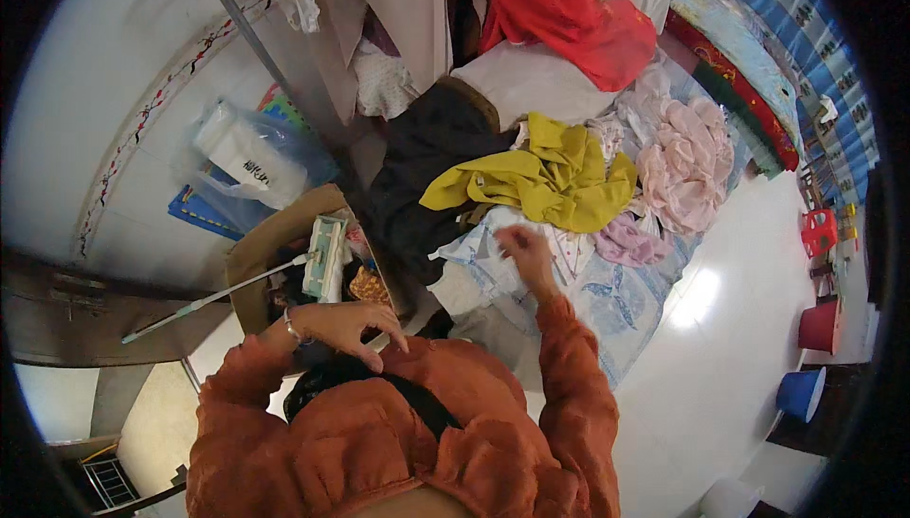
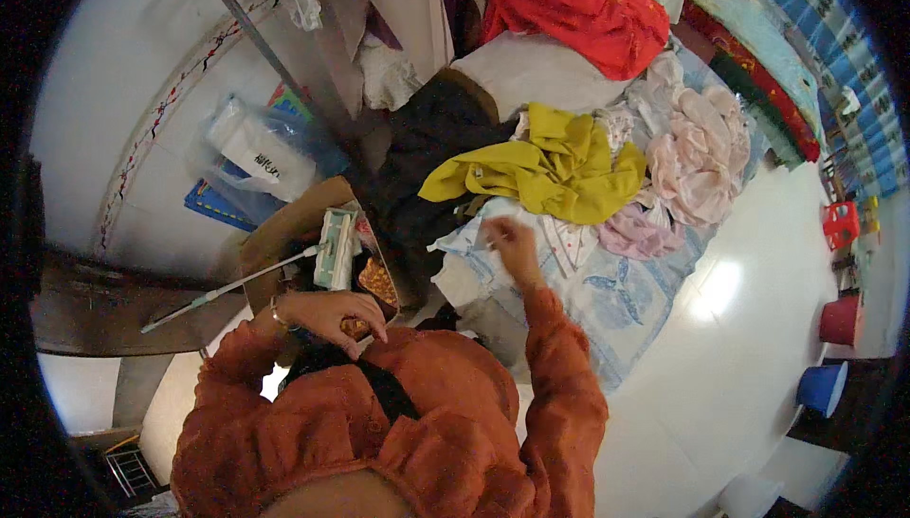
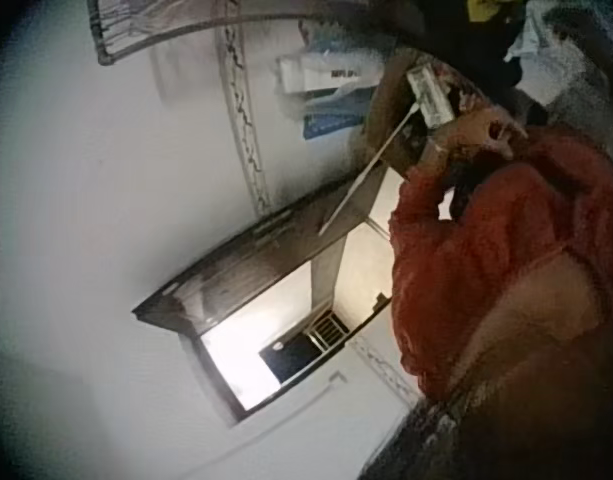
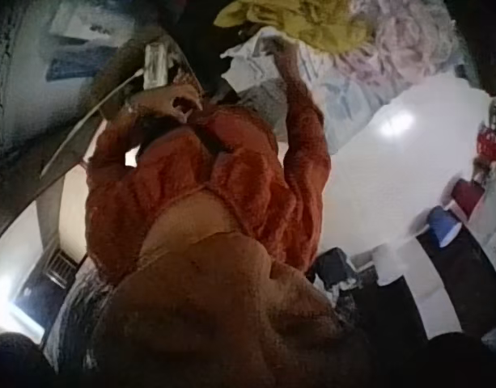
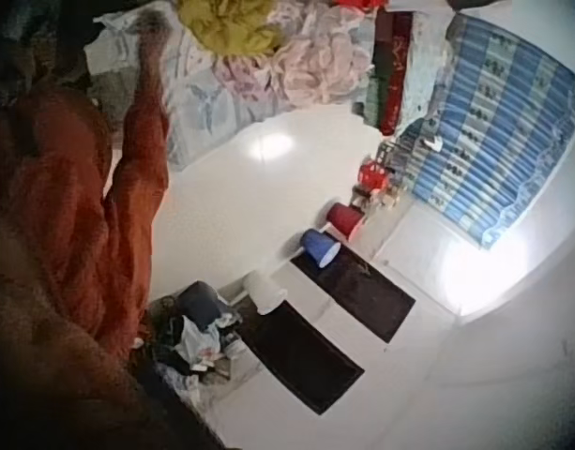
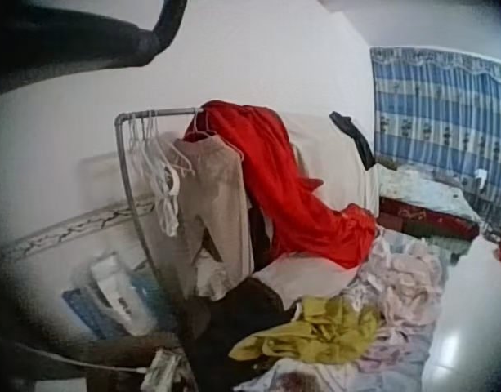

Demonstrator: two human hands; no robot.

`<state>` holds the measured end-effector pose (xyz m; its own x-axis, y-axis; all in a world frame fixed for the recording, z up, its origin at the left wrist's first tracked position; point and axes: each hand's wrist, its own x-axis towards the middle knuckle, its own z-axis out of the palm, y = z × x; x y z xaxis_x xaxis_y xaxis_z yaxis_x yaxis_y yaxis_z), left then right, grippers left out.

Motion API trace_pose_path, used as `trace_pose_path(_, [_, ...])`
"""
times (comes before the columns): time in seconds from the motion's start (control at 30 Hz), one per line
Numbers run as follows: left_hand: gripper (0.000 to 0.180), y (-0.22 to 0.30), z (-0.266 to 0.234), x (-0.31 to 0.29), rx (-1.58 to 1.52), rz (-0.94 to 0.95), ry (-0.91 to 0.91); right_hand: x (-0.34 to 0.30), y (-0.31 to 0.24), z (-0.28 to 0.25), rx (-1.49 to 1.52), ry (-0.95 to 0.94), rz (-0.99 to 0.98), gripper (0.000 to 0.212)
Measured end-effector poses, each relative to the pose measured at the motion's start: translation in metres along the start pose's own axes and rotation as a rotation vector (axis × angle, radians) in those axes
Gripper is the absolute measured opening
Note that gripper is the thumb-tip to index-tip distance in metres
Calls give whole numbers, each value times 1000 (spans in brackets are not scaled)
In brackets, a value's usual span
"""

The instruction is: The person folds a yellow garment and a pink floral garment on a bed. They smooth the fabric, align the edges, and fold the items into compact rectangles. The person places the folded yellow garment into a storage bin and continues folding the pink garment.

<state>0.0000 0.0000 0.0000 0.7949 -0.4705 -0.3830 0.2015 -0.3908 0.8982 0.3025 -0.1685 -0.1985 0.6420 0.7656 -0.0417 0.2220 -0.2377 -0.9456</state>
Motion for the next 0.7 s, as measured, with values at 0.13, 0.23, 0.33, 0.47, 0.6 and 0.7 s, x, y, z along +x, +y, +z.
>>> trace_pose_path(0.13, [34,73,-8,-11,118,292,334,38,42,9,-147,343,-56,32])
trace_pose_path(0.23, [29,109,-17,-7,174,533,452,84,95,4,-645,615,-406,37])
trace_pose_path(0.33, [29,105,-27,5,274,510,487,94,143,28,-53,308,118,42])
trace_pose_path(0.47, [25,50,-45,37,313,300,641,49,101,56,-376,189,-135,17])
trace_pose_path(0.6, [54,-14,-53,85,398,83,762,-30,-36,42,-412,73,-279,14])
trace_pose_path(0.7, [68,-25,-48,135,621,195,732,-73,-99,21,-193,145,-283,14])
